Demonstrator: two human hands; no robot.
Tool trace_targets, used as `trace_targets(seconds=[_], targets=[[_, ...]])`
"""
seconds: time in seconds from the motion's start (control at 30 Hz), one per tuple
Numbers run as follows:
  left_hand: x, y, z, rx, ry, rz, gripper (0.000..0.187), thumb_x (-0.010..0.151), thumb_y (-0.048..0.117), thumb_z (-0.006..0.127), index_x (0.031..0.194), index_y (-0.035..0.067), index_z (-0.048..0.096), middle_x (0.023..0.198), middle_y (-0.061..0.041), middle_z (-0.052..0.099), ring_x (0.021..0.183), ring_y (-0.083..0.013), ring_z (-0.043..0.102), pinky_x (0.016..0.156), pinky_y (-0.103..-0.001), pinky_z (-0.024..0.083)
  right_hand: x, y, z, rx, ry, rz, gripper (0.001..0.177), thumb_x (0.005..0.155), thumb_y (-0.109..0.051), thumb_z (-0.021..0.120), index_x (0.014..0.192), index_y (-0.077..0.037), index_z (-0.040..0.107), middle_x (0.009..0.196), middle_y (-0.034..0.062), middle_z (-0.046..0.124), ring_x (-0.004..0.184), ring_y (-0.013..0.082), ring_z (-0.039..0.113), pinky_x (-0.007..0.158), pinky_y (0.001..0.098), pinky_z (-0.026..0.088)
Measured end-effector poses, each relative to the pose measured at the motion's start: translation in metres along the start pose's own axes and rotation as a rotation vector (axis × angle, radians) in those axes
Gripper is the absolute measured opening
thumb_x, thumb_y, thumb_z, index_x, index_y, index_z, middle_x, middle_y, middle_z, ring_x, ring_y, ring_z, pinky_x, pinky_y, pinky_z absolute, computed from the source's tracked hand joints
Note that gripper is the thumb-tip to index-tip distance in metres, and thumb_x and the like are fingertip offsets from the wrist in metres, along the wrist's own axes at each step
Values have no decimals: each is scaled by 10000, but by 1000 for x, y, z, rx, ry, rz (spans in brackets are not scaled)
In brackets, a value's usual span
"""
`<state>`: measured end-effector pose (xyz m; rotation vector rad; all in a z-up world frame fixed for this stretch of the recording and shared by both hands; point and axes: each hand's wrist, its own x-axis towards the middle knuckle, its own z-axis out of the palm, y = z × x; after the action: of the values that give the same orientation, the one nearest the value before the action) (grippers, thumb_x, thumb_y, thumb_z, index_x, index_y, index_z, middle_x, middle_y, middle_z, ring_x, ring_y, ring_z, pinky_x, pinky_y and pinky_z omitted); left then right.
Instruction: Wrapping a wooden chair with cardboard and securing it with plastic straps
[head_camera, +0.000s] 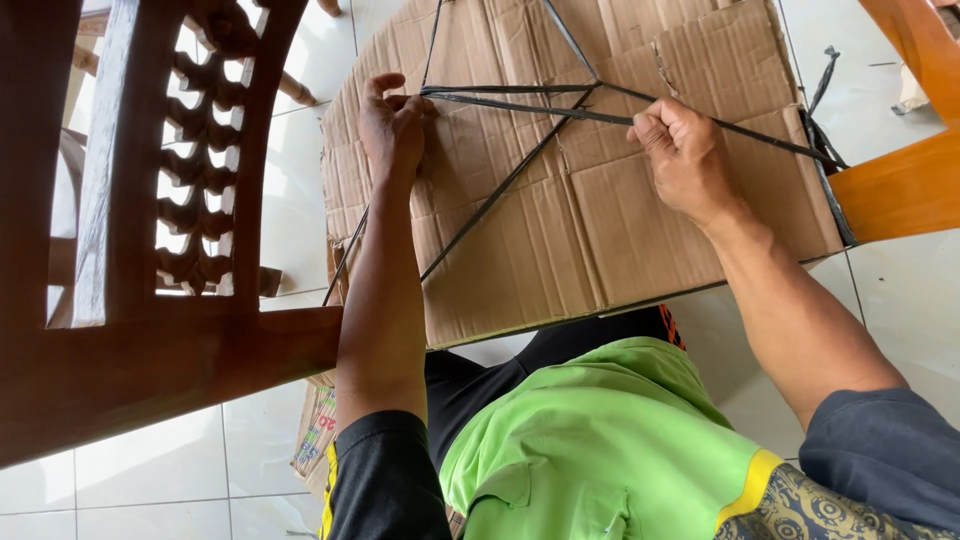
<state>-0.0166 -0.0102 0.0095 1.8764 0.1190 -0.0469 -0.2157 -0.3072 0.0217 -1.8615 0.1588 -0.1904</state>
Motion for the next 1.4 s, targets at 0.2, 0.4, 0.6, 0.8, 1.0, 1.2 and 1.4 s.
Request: trace_targets(seconds=[0.2, 0.4, 0.6, 0.8, 1.0, 1.2, 1.4], targets=[[-4, -2, 11, 265, 54, 85, 269, 835, 204, 602, 1101, 238, 630, 883, 89, 735, 803, -118, 671, 695, -355, 519, -6, 27, -28, -256, 70, -238, 200, 1181, -54, 535, 1007, 25, 594, 988, 188, 682, 906, 288, 679, 733, 372, 602], [-9, -14, 52, 560, 170, 584, 201, 896, 160, 716, 1083, 233, 728, 1122, 62, 753, 1076, -189, 645, 907, -365, 486, -14, 27, -51, -421, 140, -306, 253, 1220, -61, 542, 1017, 62, 632, 976, 208, 728, 876, 310, 722, 703, 388, 615], [-51, 16, 126, 646, -278, 1103, 240, 938, 157, 727, 1178, 151, 733, 1250, -10, 709, 1180, -260, 580, 974, -454, 488, -3, 45, -59, -572, 255, -380, 255, 1212, -72, 570, 1008, 35, 678, 983, 156, 776, 872, 313, 752, 700, 416, 578], [-45, 13, 152, 701, -426, 1056, 299, 969, 214, 705, 1265, 179, 680, 1297, 4, 668, 1154, -284, 596, 929, -451, 500, 14, 46, -62, -545, 346, -433, 244, 1182, -46, 596, 955, 18, 660, 934, 129, 757, 855, 292, 721, 695, 412, 516], [-37, 18, 163, 786, -417, 1081, 235, 960, 249, 704, 1154, 155, 610, 1118, -24, 651, 977, -280, 592, 800, -438, 487, 37, 72, -64, -607, 458, -459, 285, 1198, -147, 600, 948, -30, 670, 872, 78, 727, 733, 259, 650, 612, 414, 432], [-43, 18, 163, 781, -372, 1146, 337, 954, 145, 682, 1246, 203, 525, 1100, -32, 646, 941, -285, 596, 844, -447, 464, 42, 74, -62, -729, 543, -439, 170, 1094, -41, 650, 925, -49, 657, 875, 87, 748, 739, 309, 692, 577, 439, 456], [-25, 5, 168, 835, -259, 1434, 584, 844, -55, 607, 1357, 198, 490, 932, -43, 578, 773, -283, 559, 806, -431, 448, 47, 72, -58, -738, 567, -434, 177, 1101, -34, 676, 925, -50, 670, 848, 80, 765, 708, 267, 708, 537, 405, 477]])
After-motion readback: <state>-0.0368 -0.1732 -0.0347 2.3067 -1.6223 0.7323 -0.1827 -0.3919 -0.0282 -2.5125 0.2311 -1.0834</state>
